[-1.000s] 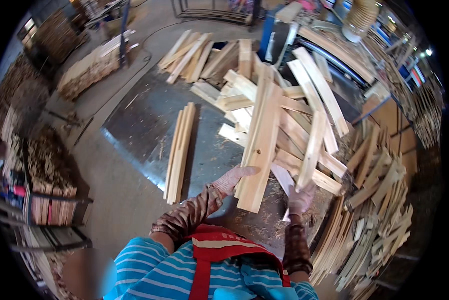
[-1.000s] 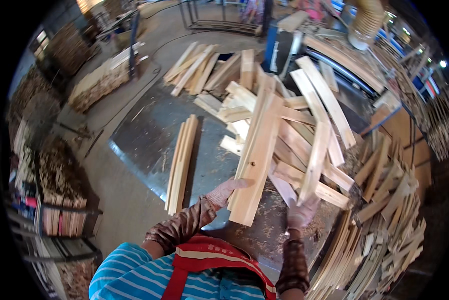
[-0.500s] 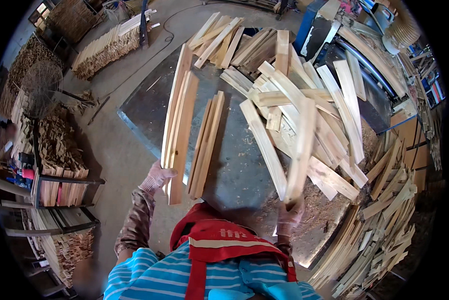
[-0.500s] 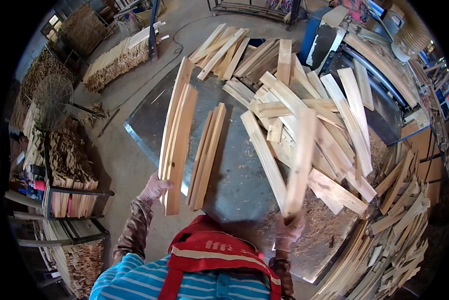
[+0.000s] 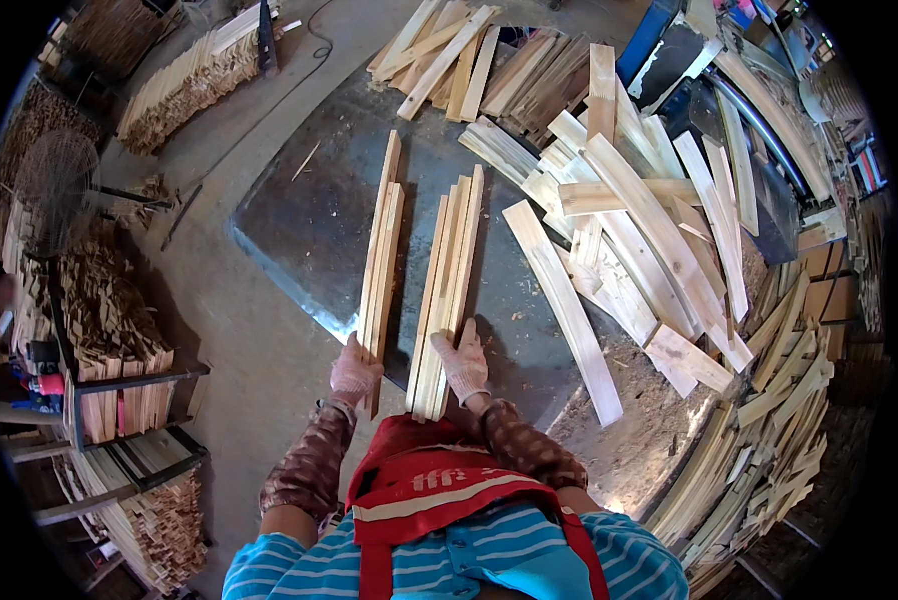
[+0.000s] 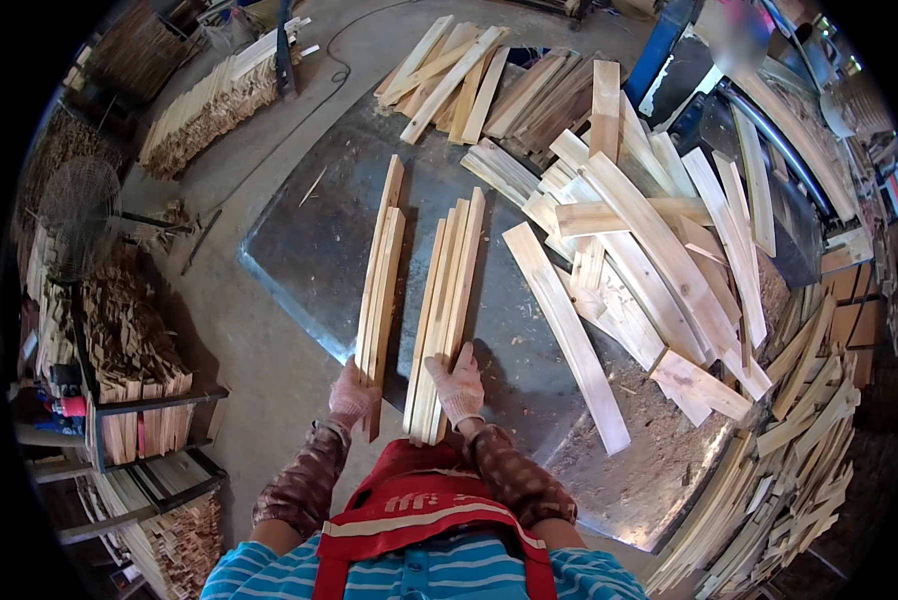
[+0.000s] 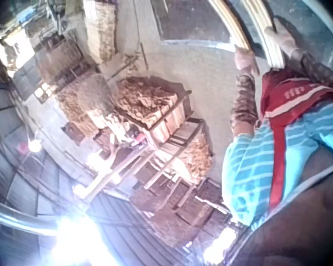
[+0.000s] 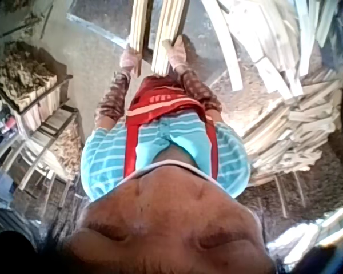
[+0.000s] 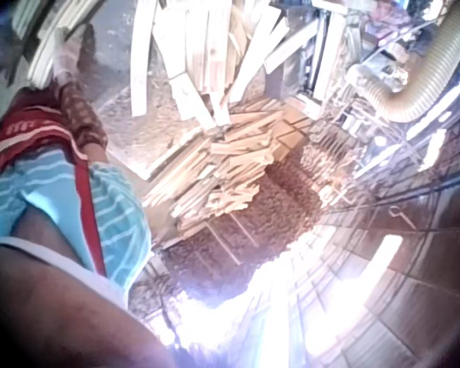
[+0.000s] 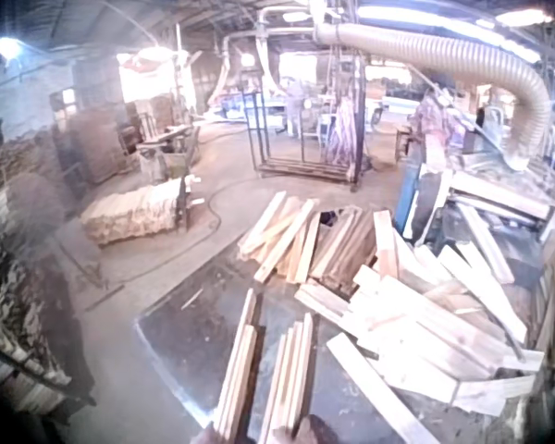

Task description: The person sorts and stacks wooden planks in a workshop. They pick up planks from a pile, align them, and place them into neat stacks on a table and nearby racks.

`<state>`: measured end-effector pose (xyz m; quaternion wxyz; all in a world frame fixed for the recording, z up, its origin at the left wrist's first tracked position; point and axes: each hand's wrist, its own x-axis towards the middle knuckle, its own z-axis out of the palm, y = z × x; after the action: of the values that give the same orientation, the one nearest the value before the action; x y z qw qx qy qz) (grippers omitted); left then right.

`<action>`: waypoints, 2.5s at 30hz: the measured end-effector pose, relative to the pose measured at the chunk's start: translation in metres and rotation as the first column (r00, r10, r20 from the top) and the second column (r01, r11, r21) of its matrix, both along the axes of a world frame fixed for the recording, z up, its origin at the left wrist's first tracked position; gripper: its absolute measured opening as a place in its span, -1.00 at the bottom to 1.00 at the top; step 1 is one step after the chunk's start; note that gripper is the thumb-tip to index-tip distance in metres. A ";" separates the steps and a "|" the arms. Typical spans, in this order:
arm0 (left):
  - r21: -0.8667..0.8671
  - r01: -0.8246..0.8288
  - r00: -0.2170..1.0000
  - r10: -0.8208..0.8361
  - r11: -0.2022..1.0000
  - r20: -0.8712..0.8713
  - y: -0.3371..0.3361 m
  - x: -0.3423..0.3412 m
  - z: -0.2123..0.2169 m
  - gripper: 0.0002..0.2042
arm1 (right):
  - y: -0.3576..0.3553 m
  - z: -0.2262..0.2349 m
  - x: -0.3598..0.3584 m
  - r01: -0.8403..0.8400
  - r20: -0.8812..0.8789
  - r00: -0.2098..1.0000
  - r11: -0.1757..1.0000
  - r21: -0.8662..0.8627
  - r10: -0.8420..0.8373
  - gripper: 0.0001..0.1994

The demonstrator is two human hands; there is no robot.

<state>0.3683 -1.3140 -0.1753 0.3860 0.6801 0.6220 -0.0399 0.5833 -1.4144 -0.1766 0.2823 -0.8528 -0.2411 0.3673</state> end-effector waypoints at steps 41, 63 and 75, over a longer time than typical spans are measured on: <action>0.286 -0.057 0.990 0.092 0.957 -0.111 0.108 0.038 0.019 -0.42 | -0.122 -0.033 0.173 0.173 0.725 0.685 0.951 -0.255 0.070 -0.16; 0.243 0.095 0.941 -0.008 0.965 -0.339 0.157 0.026 0.012 0.11 | 0.177 -0.051 -0.129 -0.548 -0.152 0.809 0.822 0.157 0.568 -0.65; 0.436 0.140 0.943 0.015 0.889 -0.333 0.138 0.027 0.010 0.10 | -0.035 0.127 0.331 0.436 0.765 0.309 0.799 0.414 -0.565 -0.10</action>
<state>0.3955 -1.1763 -0.1655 0.1063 0.7550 0.6468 -0.0185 0.9140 -1.4493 -0.0497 0.2765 -0.9276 -0.0946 -0.2328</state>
